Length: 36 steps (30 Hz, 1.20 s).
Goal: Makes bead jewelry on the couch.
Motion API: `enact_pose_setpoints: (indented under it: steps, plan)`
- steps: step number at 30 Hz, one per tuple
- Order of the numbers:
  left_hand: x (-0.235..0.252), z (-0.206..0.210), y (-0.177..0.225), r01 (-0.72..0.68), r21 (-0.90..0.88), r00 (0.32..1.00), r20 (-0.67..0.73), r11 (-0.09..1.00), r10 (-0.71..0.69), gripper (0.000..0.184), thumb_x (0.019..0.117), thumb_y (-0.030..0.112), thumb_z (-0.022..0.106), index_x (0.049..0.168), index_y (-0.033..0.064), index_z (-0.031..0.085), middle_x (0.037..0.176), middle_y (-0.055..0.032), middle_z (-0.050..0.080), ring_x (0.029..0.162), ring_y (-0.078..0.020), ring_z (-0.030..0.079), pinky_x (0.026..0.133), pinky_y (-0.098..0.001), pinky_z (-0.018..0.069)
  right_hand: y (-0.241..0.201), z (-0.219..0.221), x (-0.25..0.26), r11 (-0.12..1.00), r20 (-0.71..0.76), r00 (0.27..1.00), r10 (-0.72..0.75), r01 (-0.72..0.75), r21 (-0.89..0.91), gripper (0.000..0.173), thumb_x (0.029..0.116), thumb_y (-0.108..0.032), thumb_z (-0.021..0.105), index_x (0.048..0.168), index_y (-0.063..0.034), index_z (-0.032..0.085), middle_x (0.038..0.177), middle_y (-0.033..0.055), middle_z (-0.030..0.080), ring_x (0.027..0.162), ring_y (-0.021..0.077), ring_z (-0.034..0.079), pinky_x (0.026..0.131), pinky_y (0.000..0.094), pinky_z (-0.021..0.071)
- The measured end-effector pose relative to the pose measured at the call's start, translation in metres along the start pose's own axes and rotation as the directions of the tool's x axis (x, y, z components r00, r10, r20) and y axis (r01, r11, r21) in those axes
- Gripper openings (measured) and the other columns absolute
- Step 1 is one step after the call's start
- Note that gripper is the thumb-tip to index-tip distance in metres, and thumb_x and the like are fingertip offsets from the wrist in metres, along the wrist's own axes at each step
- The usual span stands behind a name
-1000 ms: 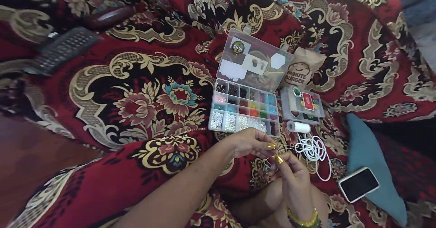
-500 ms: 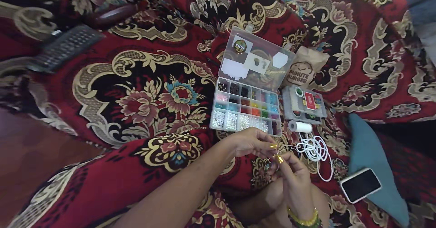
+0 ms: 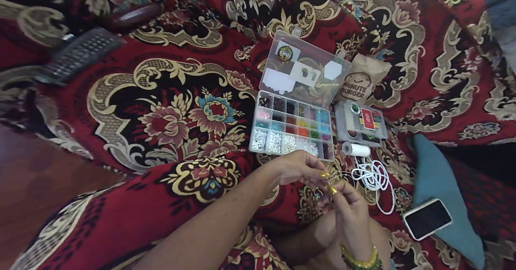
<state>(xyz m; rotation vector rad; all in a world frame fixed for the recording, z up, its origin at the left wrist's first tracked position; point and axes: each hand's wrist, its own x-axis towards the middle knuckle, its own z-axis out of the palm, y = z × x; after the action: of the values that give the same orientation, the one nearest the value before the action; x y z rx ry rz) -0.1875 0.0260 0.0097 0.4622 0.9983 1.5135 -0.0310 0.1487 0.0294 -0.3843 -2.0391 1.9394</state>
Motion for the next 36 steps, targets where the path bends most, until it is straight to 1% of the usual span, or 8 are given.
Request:
enact_pose_setpoints:
  steps: [9, 13, 15, 26, 30, 33, 36]
  plan:
    - [0.0006, -0.0014, -0.0004, -0.005, 0.019, 1.0, 0.014, 1.0, 0.005, 0.009, 0.0991, 0.001, 0.061, 0.095, 0.0067, 0.067, 0.085, 0.0037, 0.073, 0.076, -0.0053, 0.07, 0.076, -0.0232, 0.0588, 0.0009, -0.0014, 0.0003, 1.0, 0.018, 1.0, 0.002, -0.002, -0.012, 0.015, 0.0964, -0.011, 0.06, 0.086, -0.0106, 0.071, 0.072, 0.001, 0.071, 0.058, 0.008, 0.068, 0.055, 0.0233, 0.0598]
    - [0.0001, -0.0011, 0.0001, -0.008, 0.021, 1.0, 0.018, 1.0, 0.008, 0.009, 0.1004, 0.003, 0.06, 0.097, 0.0066, 0.068, 0.085, 0.0041, 0.073, 0.077, -0.0048, 0.071, 0.077, -0.0231, 0.0588, 0.0005, -0.0015, -0.0006, 1.0, 0.031, 0.999, -0.012, 0.012, -0.001, 0.015, 0.0971, -0.012, 0.06, 0.086, -0.0106, 0.071, 0.072, 0.0016, 0.071, 0.059, 0.0081, 0.069, 0.056, 0.023, 0.06]
    - [0.0005, -0.001, -0.0004, -0.017, 0.025, 1.0, 0.026, 1.0, 0.017, 0.009, 0.1005, 0.002, 0.059, 0.098, 0.006, 0.067, 0.085, 0.0039, 0.073, 0.077, -0.0053, 0.071, 0.077, -0.0237, 0.059, -0.0011, -0.0006, -0.001, 1.0, 0.029, 1.0, -0.009, 0.009, 0.005, 0.015, 0.0968, -0.01, 0.06, 0.086, -0.0102, 0.07, 0.073, 0.0019, 0.071, 0.059, 0.0085, 0.069, 0.056, 0.0232, 0.06]
    - [-0.0003, -0.0025, -0.0004, -0.023, 0.051, 0.999, 0.038, 0.998, 0.021, 0.008, 0.0991, 0.001, 0.061, 0.096, 0.0053, 0.068, 0.084, 0.0037, 0.072, 0.076, -0.0049, 0.07, 0.077, -0.0233, 0.0587, 0.0, -0.0006, 0.0, 1.0, 0.036, 0.999, 0.002, -0.001, -0.006, 0.015, 0.0965, -0.01, 0.059, 0.085, -0.0098, 0.07, 0.071, 0.0011, 0.071, 0.059, 0.0074, 0.068, 0.056, 0.0223, 0.0595]
    - [-0.001, -0.0038, 0.0006, -0.044, 0.11, 0.998, 0.051, 0.993, 0.039, 0.007, 0.0977, 0.001, 0.063, 0.096, 0.0043, 0.069, 0.084, 0.0039, 0.071, 0.076, -0.0043, 0.069, 0.077, -0.0231, 0.058, 0.0013, -0.002, -0.0002, 1.0, 0.049, 0.999, 0.004, -0.004, -0.013, 0.014, 0.0968, -0.011, 0.061, 0.088, -0.0098, 0.072, 0.072, 0.0012, 0.072, 0.06, 0.0075, 0.069, 0.057, 0.0227, 0.0597]
    - [-0.0007, -0.0056, 0.0008, -0.062, 0.129, 0.996, 0.068, 0.99, 0.053, 0.007, 0.0945, -0.001, 0.066, 0.094, 0.0057, 0.07, 0.082, 0.0049, 0.071, 0.075, -0.003, 0.067, 0.076, -0.0219, 0.0569, 0.0022, -0.0023, -0.0005, 1.0, 0.046, 0.999, 0.005, -0.005, -0.014, 0.014, 0.0985, -0.012, 0.062, 0.091, -0.0079, 0.073, 0.073, 0.0021, 0.072, 0.061, 0.0079, 0.069, 0.058, 0.0231, 0.0602]
    - [0.0008, -0.0067, -0.0016, -0.108, 0.156, 0.993, 0.073, 0.982, 0.098, 0.007, 0.0926, -0.001, 0.068, 0.093, 0.0052, 0.07, 0.082, 0.0057, 0.07, 0.075, -0.0025, 0.066, 0.076, -0.0222, 0.0563, 0.0032, -0.0005, -0.0011, 1.0, 0.012, 1.0, 0.02, -0.019, -0.014, 0.015, 0.0993, -0.009, 0.06, 0.093, -0.0059, 0.073, 0.073, 0.0031, 0.073, 0.06, 0.0082, 0.069, 0.057, 0.0223, 0.0601]
